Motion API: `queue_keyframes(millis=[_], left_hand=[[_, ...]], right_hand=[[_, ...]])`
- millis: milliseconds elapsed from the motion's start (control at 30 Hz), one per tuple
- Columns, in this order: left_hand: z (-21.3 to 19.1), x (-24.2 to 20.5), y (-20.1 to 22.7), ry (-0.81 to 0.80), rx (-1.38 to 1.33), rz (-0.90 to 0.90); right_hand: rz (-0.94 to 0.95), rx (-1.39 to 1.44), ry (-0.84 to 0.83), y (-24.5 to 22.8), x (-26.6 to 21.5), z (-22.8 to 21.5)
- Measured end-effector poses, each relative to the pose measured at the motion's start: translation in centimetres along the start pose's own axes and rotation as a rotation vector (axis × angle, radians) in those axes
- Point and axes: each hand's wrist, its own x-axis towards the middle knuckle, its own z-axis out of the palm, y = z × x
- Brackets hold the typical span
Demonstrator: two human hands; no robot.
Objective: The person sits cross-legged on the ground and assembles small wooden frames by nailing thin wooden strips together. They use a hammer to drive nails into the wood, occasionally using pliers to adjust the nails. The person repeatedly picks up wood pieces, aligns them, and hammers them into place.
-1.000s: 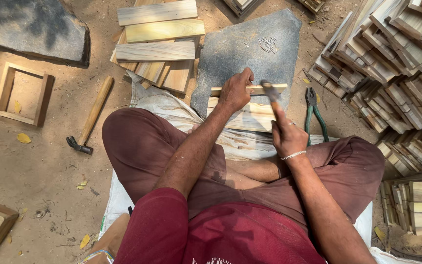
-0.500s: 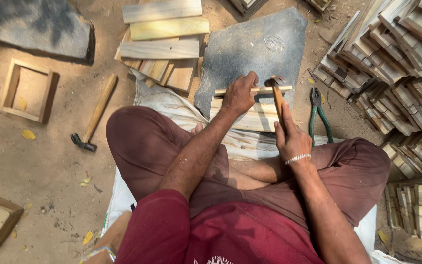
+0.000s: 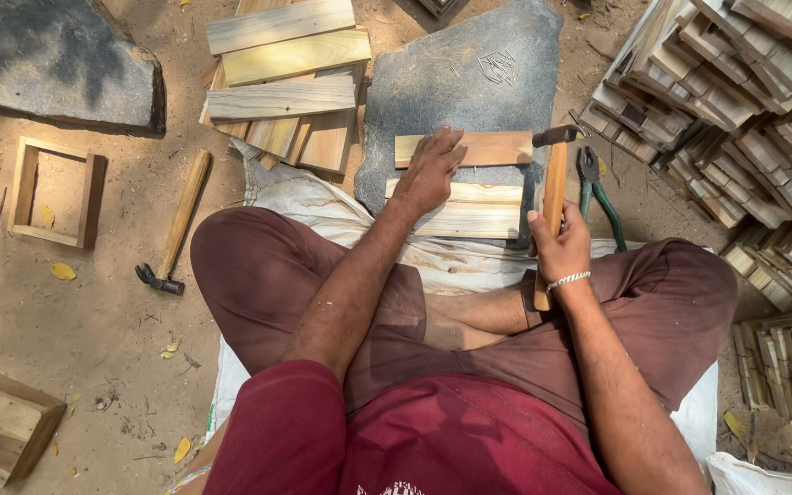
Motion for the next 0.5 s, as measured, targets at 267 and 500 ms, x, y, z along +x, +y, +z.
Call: queue_keyframes(millis=[267,500], left_hand=[[-5.5,-3.0,0.8,0.04,0.049,-0.502],[-5.8,-5.8,2.0,0.174,0.031,-0.557]], right_hand=[[-0.312,-0.016,0.001,-0.4,4.6,1.9],[-0.644,-0.269,0.073,0.1,5.5,3.9]])
